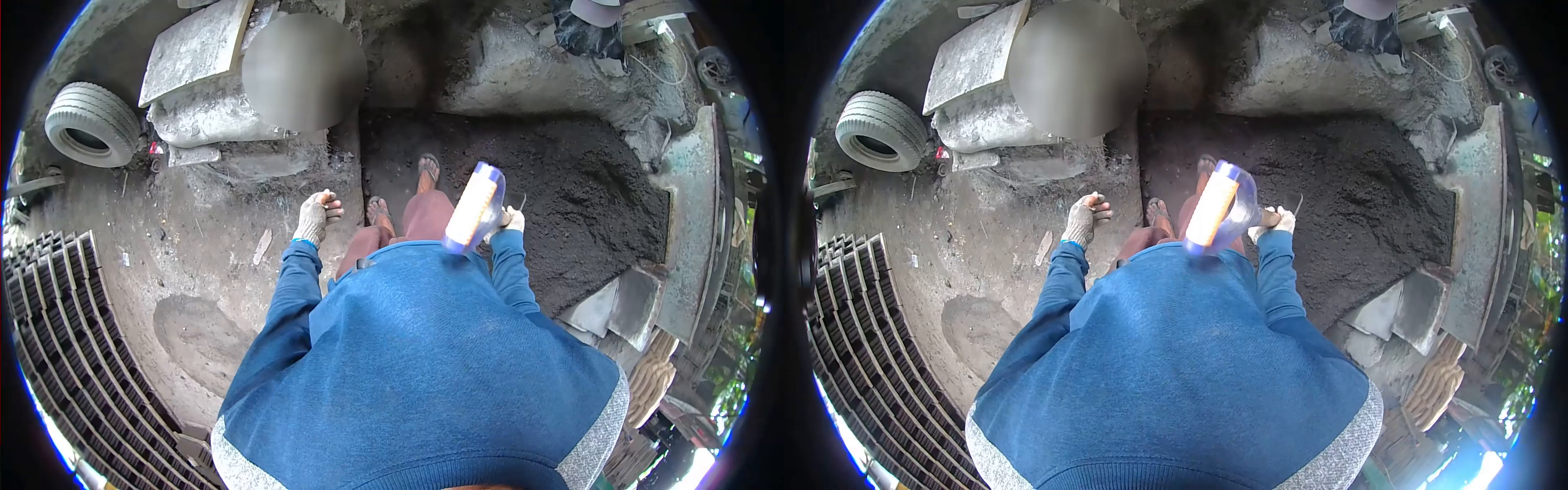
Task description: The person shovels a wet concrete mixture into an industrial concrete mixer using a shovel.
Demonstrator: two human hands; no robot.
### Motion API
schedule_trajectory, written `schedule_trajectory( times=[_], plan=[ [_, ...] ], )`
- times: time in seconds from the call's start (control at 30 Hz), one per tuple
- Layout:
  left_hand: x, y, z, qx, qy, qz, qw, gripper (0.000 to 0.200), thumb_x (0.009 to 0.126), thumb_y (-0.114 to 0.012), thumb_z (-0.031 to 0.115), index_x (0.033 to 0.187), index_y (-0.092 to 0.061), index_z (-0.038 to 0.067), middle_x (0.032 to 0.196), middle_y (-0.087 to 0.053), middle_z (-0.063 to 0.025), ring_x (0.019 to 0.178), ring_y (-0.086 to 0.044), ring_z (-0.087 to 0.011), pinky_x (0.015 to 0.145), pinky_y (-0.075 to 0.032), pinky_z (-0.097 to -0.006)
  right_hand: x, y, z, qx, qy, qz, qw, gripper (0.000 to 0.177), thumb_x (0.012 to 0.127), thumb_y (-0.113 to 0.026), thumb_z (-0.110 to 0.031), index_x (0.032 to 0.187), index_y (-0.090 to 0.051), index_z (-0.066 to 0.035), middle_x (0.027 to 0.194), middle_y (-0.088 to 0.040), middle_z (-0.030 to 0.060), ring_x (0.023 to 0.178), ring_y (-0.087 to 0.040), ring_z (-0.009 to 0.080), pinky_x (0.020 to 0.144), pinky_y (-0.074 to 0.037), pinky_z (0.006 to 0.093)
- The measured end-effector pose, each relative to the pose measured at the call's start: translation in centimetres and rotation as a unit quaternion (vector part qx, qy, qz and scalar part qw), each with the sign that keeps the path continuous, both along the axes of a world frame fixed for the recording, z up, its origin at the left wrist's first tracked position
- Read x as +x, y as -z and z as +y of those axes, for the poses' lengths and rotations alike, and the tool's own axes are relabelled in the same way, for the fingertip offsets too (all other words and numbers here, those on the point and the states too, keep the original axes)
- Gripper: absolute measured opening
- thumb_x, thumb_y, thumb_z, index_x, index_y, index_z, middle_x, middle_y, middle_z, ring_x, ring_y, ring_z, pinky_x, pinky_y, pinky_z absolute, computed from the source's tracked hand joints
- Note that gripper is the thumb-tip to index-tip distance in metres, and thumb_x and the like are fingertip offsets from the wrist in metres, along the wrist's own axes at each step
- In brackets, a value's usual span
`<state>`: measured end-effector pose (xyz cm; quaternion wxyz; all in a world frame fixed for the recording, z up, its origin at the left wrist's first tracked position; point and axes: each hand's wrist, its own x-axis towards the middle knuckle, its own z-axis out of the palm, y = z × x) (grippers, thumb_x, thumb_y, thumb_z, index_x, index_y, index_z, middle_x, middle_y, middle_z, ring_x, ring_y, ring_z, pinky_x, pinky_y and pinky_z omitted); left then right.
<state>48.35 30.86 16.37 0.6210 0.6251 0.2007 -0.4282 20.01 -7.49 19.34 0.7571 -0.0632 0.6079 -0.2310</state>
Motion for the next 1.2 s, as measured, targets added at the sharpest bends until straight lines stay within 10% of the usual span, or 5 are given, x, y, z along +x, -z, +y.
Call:
schedule_trajectory(
  times=[0.33, 0.4, 0.5, 0.77, 1.2],
  plan=[
    [-11.0, -6.6, -21.0, -0.172, 0.289, 0.286, 0.897, 0.077, 0.089, -0.055, 0.061, 0.137, -0.045, 0.002, 0.107, -0.061, -0.0118, 0.083, -0.063, -0.0261, 0.074, -0.054, -0.0382, 3.5, -8.7, 3.6, 0.156, -0.036, -0.230, 0.960, 0.023, 0.087, -0.057, -0.031, 0.083, -0.056, -0.008, 0.063, -0.054, 0.0046, 0.053, -0.054, 0.0199, 0.049, -0.047, 0.0381],
    [-15.2, 0.8, -26.7, -0.385, 0.122, 0.464, 0.788, 0.043, 0.087, -0.065, 0.045, 0.095, -0.060, 0.003, 0.074, -0.061, -0.0107, 0.063, -0.060, -0.0312, 0.064, -0.053, -0.0475, 3.2, -11.2, 6.3, -0.080, -0.249, -0.198, 0.945, 0.023, 0.093, -0.056, -0.033, 0.093, -0.058, -0.010, 0.065, -0.054, 0.0031, 0.055, -0.054, 0.0186, 0.050, -0.046, 0.0327],
    [-18.4, 1.4, -31.7, -0.155, -0.037, 0.397, 0.904, 0.011, 0.076, -0.062, 0.006, 0.076, -0.051, 0.007, 0.061, -0.051, -0.0088, 0.052, -0.051, -0.0283, 0.063, -0.053, -0.0510, -4.9, -15.4, 6.8, -0.051, -0.254, -0.211, 0.942, 0.044, 0.096, -0.053, -0.038, 0.123, -0.051, -0.003, 0.088, -0.062, 0.0139, 0.073, -0.063, 0.0266, 0.062, -0.054, 0.0379],
    [-31.0, 12.3, -27.3, -0.073, -0.034, 0.197, 0.977, 0.018, 0.093, -0.055, 0.017, 0.075, -0.053, 0.013, 0.063, -0.047, -0.0026, 0.053, -0.048, -0.0224, 0.050, -0.046, -0.0405, -29.7, -19.9, 12.0, -0.426, -0.194, 0.072, 0.881, 0.059, 0.096, -0.058, -0.038, 0.134, -0.048, 0.006, 0.099, -0.067, 0.0142, 0.088, -0.067, 0.0211, 0.081, -0.056, 0.0343],
    [-45.9, 26.6, -12.6, 0.195, 0.012, 0.331, 0.923, 0.016, 0.087, -0.068, 0.022, 0.083, -0.057, 0.011, 0.067, -0.052, -0.0038, 0.055, -0.051, -0.0203, 0.050, -0.049, -0.0383, -40.7, -0.2, 28.9, -0.056, -0.019, 0.323, 0.945, 0.021, 0.074, -0.048, 0.013, 0.088, -0.059, 0.001, 0.073, -0.061, 0.0110, 0.050, -0.059, 0.0189, 0.044, -0.052, 0.0332]
  ],
)
